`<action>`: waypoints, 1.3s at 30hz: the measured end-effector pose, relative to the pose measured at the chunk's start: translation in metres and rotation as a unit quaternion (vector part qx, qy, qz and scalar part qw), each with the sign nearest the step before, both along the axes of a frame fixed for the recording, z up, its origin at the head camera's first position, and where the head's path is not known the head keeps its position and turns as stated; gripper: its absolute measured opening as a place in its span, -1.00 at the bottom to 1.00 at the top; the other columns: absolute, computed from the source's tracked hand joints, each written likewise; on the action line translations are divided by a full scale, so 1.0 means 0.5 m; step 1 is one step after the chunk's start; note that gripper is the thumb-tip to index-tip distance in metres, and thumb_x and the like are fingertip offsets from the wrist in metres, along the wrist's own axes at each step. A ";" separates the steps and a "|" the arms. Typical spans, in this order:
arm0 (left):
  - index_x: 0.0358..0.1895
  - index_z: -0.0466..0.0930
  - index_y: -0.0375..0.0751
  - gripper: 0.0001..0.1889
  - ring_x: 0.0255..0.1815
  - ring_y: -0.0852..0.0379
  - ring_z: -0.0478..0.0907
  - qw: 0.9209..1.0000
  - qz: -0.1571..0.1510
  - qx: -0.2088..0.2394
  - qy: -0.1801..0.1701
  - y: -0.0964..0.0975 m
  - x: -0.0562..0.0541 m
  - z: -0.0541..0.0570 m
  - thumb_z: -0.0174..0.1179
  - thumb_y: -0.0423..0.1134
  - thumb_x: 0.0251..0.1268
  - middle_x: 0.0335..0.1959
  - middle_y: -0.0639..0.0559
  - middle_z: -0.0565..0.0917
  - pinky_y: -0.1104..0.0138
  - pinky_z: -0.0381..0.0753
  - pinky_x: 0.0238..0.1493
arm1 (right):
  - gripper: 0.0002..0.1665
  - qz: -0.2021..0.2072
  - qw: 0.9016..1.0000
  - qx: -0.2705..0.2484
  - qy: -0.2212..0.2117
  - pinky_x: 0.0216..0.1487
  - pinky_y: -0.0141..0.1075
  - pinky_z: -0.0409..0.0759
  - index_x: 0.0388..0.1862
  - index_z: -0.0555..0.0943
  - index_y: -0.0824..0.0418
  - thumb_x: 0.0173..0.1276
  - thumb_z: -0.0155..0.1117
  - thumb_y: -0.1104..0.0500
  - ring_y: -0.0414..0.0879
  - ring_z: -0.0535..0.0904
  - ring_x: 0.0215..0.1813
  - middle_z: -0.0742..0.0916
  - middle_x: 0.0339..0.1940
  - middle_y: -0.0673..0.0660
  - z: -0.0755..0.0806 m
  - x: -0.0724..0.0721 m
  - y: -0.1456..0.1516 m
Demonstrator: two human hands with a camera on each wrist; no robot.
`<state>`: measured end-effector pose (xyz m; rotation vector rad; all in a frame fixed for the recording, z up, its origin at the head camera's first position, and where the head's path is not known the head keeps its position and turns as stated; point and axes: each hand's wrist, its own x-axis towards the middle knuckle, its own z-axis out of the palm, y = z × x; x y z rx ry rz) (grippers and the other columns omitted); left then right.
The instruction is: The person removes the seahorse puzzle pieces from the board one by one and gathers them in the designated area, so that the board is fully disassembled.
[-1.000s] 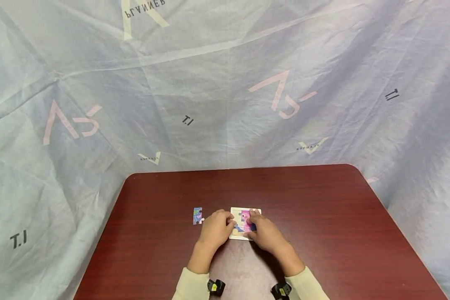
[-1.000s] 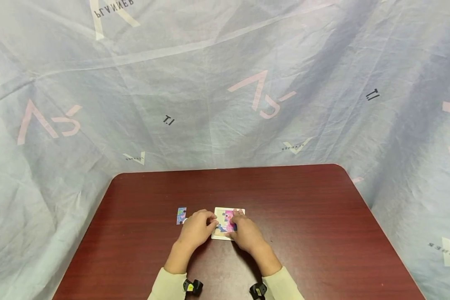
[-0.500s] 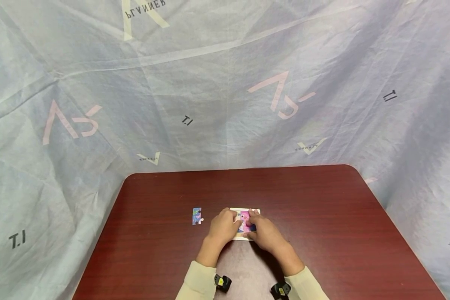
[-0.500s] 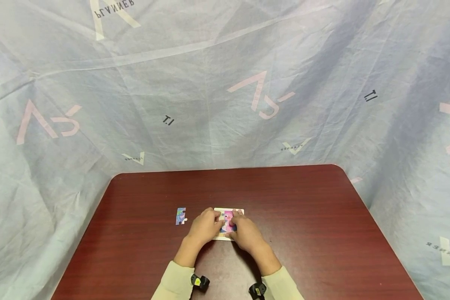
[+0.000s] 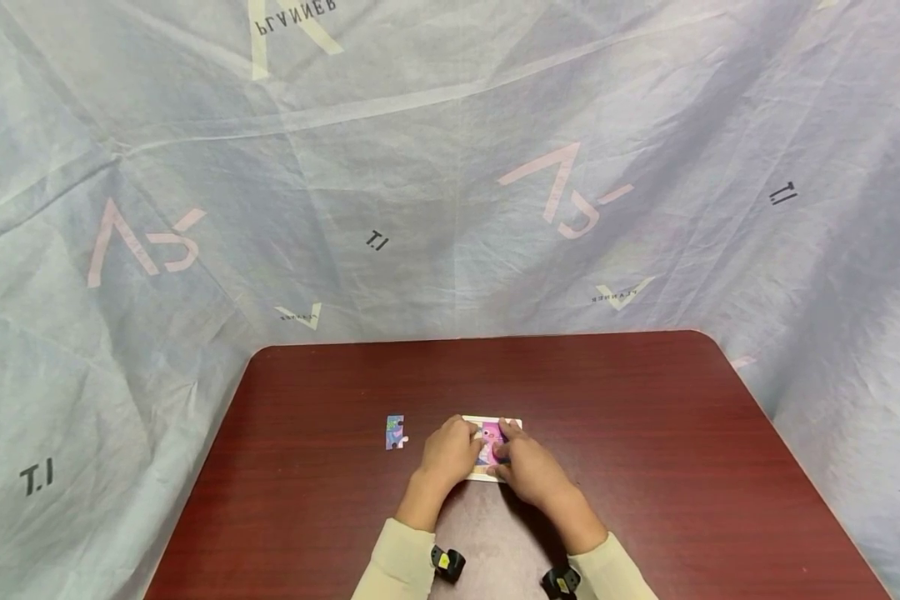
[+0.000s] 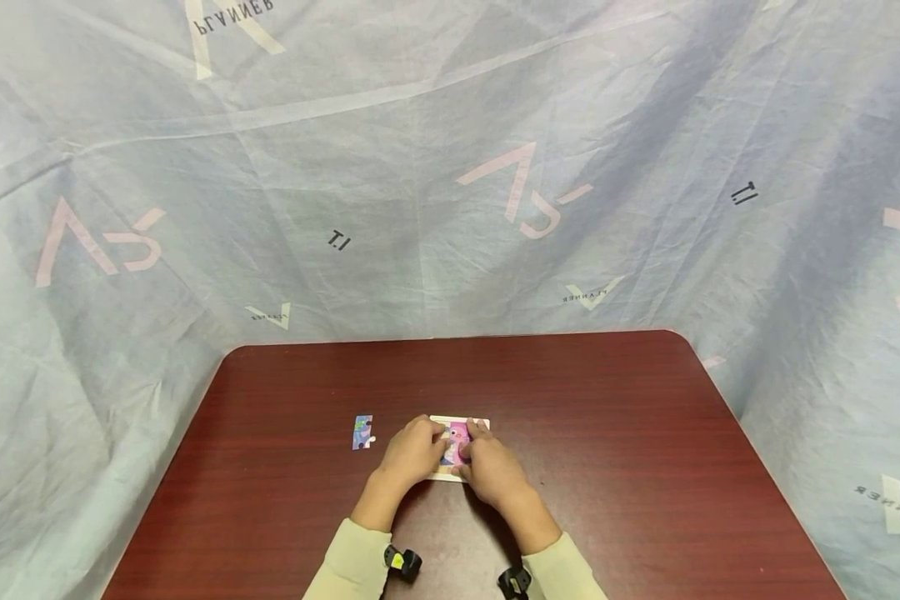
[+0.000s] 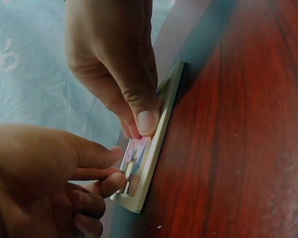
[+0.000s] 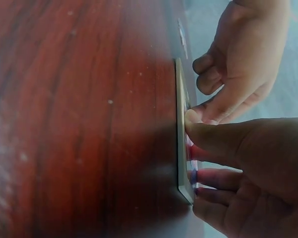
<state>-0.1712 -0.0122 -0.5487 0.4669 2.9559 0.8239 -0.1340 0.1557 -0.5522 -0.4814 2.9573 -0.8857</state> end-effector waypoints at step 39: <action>-0.18 0.70 -0.20 -0.75 -0.19 -0.05 0.73 0.994 0.098 0.037 -0.038 0.026 -0.011 -0.007 0.51 -0.17 0.19 -0.21 -0.10 0.75 0.05 0.68 -0.15 | -0.85 -0.004 0.999 0.008 0.044 -0.04 -0.08 0.72 -0.40 0.76 0.21 0.16 0.63 0.24 0.03 0.70 -0.21 0.59 0.20 0.38 -0.005 0.004 0.004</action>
